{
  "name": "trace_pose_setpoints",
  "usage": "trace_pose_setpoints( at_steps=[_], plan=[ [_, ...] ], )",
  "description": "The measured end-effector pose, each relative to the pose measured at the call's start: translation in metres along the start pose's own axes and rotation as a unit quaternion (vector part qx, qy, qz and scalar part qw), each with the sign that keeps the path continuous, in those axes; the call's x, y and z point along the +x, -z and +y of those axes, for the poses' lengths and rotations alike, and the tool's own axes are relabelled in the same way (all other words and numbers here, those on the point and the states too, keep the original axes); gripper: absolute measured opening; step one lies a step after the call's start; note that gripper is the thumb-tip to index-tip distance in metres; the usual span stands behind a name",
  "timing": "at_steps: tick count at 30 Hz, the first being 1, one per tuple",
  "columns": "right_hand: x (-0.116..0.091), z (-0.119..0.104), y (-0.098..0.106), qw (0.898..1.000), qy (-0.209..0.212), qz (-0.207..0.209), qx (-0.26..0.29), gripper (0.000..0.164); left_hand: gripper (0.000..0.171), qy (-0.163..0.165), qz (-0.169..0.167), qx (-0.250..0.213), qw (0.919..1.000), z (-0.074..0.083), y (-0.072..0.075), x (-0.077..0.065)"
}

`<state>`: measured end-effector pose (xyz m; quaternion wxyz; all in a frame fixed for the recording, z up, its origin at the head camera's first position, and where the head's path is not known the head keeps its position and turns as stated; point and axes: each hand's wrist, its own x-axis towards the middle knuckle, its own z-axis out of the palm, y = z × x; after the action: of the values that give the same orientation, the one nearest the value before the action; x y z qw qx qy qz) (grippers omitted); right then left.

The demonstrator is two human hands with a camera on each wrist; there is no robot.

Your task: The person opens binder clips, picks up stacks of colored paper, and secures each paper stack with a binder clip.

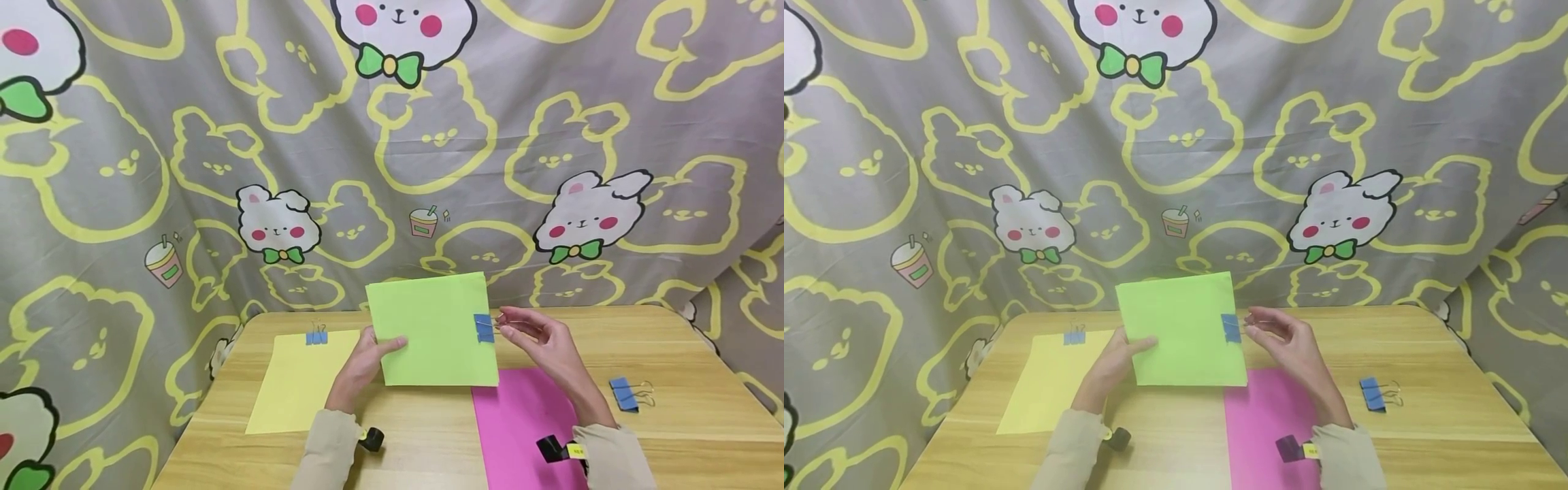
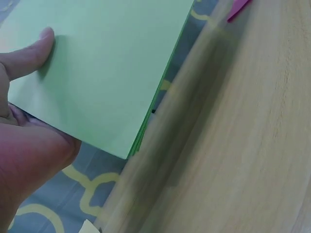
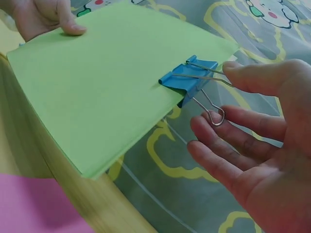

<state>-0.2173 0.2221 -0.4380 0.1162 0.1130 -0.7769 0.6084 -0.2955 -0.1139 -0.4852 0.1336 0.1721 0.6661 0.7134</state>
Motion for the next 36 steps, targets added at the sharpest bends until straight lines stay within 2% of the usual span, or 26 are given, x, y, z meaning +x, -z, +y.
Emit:
trace_pose_setpoints(
  at_steps=[7,11,15,17,20,23,27,30,31,33,34,36],
  plan=[
    [-0.001,-0.004,-0.001,1.000,-0.011,0.016,0.004,0.042,0.017,0.013,-0.027,-0.055,0.9980,0.006,0.006,-0.002],
    [-0.001,-0.007,0.000,1.000,-0.010,0.025,0.016,0.041,0.010,0.015,-0.040,-0.065,0.9969,0.011,0.007,-0.004],
    [-0.001,-0.007,0.000,0.999,-0.015,0.027,0.027,0.043,0.012,0.021,-0.048,-0.069,0.9962,0.013,0.008,-0.005],
    [-0.001,-0.008,0.000,0.999,-0.017,0.028,0.028,0.044,0.019,0.020,-0.049,-0.069,0.9962,0.015,0.011,-0.005],
    [-0.001,-0.011,-0.001,0.999,-0.016,0.026,0.027,0.044,0.033,0.007,-0.050,-0.023,0.9985,0.021,0.018,-0.009],
    [-0.001,-0.017,-0.004,1.000,-0.006,0.019,0.023,0.043,0.032,-0.028,-0.065,0.068,0.9952,0.034,0.025,-0.016],
    [-0.001,-0.025,-0.011,1.000,0.015,0.004,0.020,0.041,0.009,-0.077,-0.112,0.176,0.9750,0.051,0.024,-0.022],
    [-0.001,-0.026,-0.018,0.999,0.019,-0.011,0.024,0.039,0.011,-0.087,-0.145,0.235,0.9572,0.060,0.013,-0.023],
    [-0.001,-0.026,-0.021,0.999,0.019,-0.018,0.024,0.038,0.011,-0.087,-0.155,0.248,0.9523,0.062,0.008,-0.023],
    [-0.001,-0.026,-0.027,0.999,0.018,-0.032,0.022,0.038,0.008,-0.077,-0.169,0.254,0.9491,0.064,-0.003,-0.022],
    [-0.001,-0.025,-0.029,0.999,0.015,-0.039,0.018,0.038,0.011,-0.073,-0.175,0.251,0.9493,0.064,-0.008,-0.021],
    [0.000,-0.024,-0.035,0.999,0.012,-0.051,0.005,0.038,0.023,-0.064,-0.174,0.233,0.9546,0.064,-0.016,-0.020]
  ],
)
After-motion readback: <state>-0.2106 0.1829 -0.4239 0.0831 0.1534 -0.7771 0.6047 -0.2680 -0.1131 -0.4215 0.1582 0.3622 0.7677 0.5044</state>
